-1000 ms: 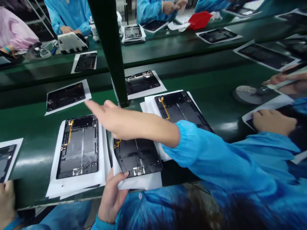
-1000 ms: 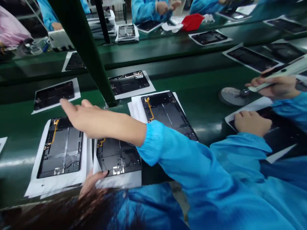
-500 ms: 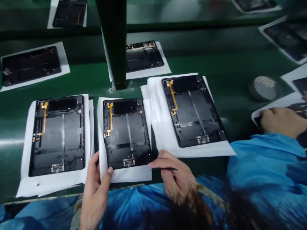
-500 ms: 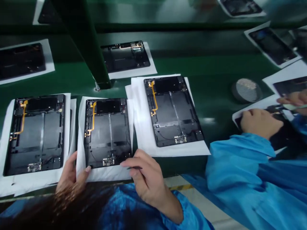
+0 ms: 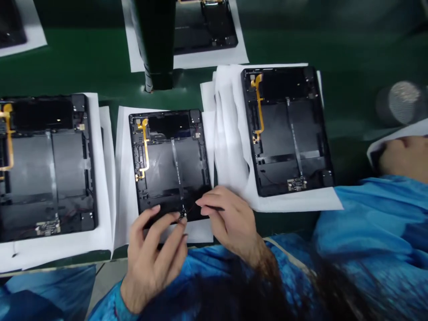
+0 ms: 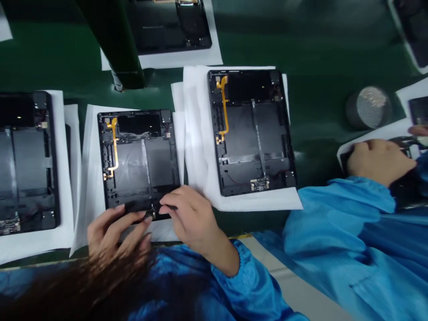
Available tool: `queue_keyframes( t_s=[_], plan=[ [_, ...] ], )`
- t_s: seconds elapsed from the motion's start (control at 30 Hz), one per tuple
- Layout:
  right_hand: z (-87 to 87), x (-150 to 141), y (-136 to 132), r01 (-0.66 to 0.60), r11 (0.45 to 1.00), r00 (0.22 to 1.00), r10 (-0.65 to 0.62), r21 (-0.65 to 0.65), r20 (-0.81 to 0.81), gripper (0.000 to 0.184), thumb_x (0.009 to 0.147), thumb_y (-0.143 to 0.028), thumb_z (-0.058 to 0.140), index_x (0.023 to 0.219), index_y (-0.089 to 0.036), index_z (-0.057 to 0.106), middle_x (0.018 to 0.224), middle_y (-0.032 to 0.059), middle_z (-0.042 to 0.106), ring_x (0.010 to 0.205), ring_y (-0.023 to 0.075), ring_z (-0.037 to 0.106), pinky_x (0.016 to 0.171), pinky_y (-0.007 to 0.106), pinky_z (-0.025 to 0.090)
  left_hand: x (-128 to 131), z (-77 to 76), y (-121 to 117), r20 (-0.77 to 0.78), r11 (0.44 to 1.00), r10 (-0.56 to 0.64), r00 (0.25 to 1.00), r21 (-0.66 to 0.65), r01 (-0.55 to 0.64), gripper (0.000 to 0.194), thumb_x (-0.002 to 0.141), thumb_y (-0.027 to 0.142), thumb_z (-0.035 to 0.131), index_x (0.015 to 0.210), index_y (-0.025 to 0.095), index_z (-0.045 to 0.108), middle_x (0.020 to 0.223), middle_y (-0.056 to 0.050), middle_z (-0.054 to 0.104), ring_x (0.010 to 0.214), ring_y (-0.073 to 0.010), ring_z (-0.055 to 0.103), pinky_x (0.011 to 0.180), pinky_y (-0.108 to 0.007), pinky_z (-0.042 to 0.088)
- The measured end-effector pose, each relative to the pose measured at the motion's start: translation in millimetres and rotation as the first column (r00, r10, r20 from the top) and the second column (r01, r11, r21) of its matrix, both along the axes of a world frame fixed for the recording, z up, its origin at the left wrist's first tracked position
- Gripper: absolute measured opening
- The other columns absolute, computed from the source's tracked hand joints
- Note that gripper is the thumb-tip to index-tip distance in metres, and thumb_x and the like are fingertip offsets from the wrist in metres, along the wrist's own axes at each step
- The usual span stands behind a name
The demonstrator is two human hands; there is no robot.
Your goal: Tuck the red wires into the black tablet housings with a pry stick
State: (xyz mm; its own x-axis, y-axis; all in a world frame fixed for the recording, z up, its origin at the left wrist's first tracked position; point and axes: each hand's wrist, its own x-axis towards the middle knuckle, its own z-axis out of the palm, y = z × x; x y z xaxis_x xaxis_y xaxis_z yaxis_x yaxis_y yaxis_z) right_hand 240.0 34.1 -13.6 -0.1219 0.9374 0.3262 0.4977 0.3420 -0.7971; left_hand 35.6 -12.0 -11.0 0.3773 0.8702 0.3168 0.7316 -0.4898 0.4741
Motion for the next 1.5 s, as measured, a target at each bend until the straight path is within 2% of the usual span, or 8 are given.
queue_keyframes(
  t_s=[0.07, 0.17, 0.23, 0.43, 0.7, 0.87, 1.03, 1.5],
  plan=[
    [0.2, -2, 8, -0.005, 1.0, 0.999, 0.006, -0.027, 0.054, 0.018, 0.094, -0.011, 0.053, 0.09, -0.024, 0.064, 0.076, 0.0017, 0.075, 0.064, 0.0176, 0.069, 0.059, 0.031, 0.059, 7, -8.9, 9, -0.011, 0.998, 0.012, 1.0, 0.065, -0.011, 0.015, 0.099, 0.021, 0.056, 0.104, 0.019, 0.07, 0.121, 0.001, 0.062, 0.125, -0.0214, 0.057, 0.099, -0.048, 0.061],
    [-1.3, -5, 14, -0.021, 0.998, 0.995, 0.027, -0.063, 0.094, 0.02, 0.097, -0.014, 0.051, 0.082, -0.023, 0.06, 0.076, 0.0025, 0.076, 0.066, 0.0173, 0.07, 0.061, 0.031, 0.058, 6, -11.4, 15, -0.017, 0.994, -0.014, 1.0, 0.112, 0.016, 0.013, 0.093, 0.014, 0.064, 0.105, 0.016, 0.068, 0.117, -0.001, 0.063, 0.117, -0.0172, 0.061, 0.104, -0.041, 0.058],
    [-3.2, -5, 14, -0.031, 0.997, 0.995, 0.038, -0.073, 0.09, 0.021, 0.097, -0.015, 0.05, 0.081, -0.023, 0.06, 0.077, 0.0028, 0.076, 0.068, 0.0175, 0.07, 0.062, 0.032, 0.057, 4, -9.2, 16, -0.029, 0.993, -0.009, 1.0, 0.117, 0.012, 0.017, 0.089, 0.009, 0.067, 0.105, 0.015, 0.067, 0.117, -0.003, 0.063, 0.118, -0.018, 0.06, 0.108, -0.039, 0.054],
    [-3.9, -5, 12, -0.048, 0.995, 0.995, 0.056, -0.091, 0.088, 0.022, 0.1, -0.019, 0.048, 0.081, -0.022, 0.059, 0.076, 0.0024, 0.075, 0.067, 0.0169, 0.068, 0.062, 0.03, 0.054, 9, -6.9, 18, -0.076, 0.993, -0.011, 0.997, 0.116, 0.02, 0.019, 0.094, 0.009, 0.062, 0.112, 0.014, 0.068, 0.115, -0.006, 0.06, 0.122, -0.0184, 0.056, 0.111, -0.038, 0.049],
    [10.7, -13, 23, -0.017, 0.978, 0.929, 0.091, -0.206, 0.358, 0.032, 0.102, -0.023, 0.044, 0.075, -0.019, 0.06, 0.068, 0.0052, 0.072, 0.061, 0.0199, 0.065, 0.056, 0.033, 0.046, 9, -12.8, 15, -0.072, 0.996, 0.025, 0.997, 0.085, -0.019, 0.026, 0.092, 0.012, 0.068, 0.117, 0.018, 0.069, 0.116, -0.005, 0.059, 0.129, -0.023, 0.051, 0.108, -0.038, 0.051],
    [8.1, -8, 22, -0.046, 0.964, 0.955, 0.119, -0.262, 0.273, 0.029, 0.102, -0.026, 0.044, 0.077, -0.021, 0.059, 0.073, 0.0039, 0.074, 0.065, 0.0185, 0.068, 0.061, 0.031, 0.05, 8, -11.3, 15, -0.071, 0.998, 0.029, 0.997, 0.062, -0.025, 0.029, 0.093, 0.014, 0.068, 0.121, 0.019, 0.067, 0.115, -0.005, 0.06, 0.127, -0.0203, 0.052, 0.106, -0.037, 0.053],
    [6.5, -8, 20, -0.045, 0.973, 0.969, 0.098, -0.226, 0.226, 0.026, 0.101, -0.023, 0.045, 0.077, -0.022, 0.057, 0.074, 0.0028, 0.074, 0.064, 0.0177, 0.067, 0.063, 0.032, 0.051, 7, -11.2, 15, -0.07, 0.999, 0.03, 0.997, 0.038, -0.027, 0.029, 0.094, 0.015, 0.069, 0.123, 0.018, 0.066, 0.115, -0.005, 0.061, 0.123, -0.0203, 0.053, 0.105, -0.037, 0.052],
    [3.8, -7, 17, -0.067, 0.974, 0.984, 0.1, -0.215, 0.15, 0.022, 0.099, -0.019, 0.048, 0.082, -0.023, 0.061, 0.077, 0.0011, 0.073, 0.069, 0.0175, 0.067, 0.065, 0.032, 0.053, 5, -14.4, 13, -0.124, 0.998, 0.03, 0.992, 0.063, -0.022, 0.037, 0.09, 0.013, 0.071, 0.123, 0.03, 0.071, 0.118, -0.004, 0.059, 0.119, -0.0224, 0.053, 0.101, -0.035, 0.046]
  ],
)
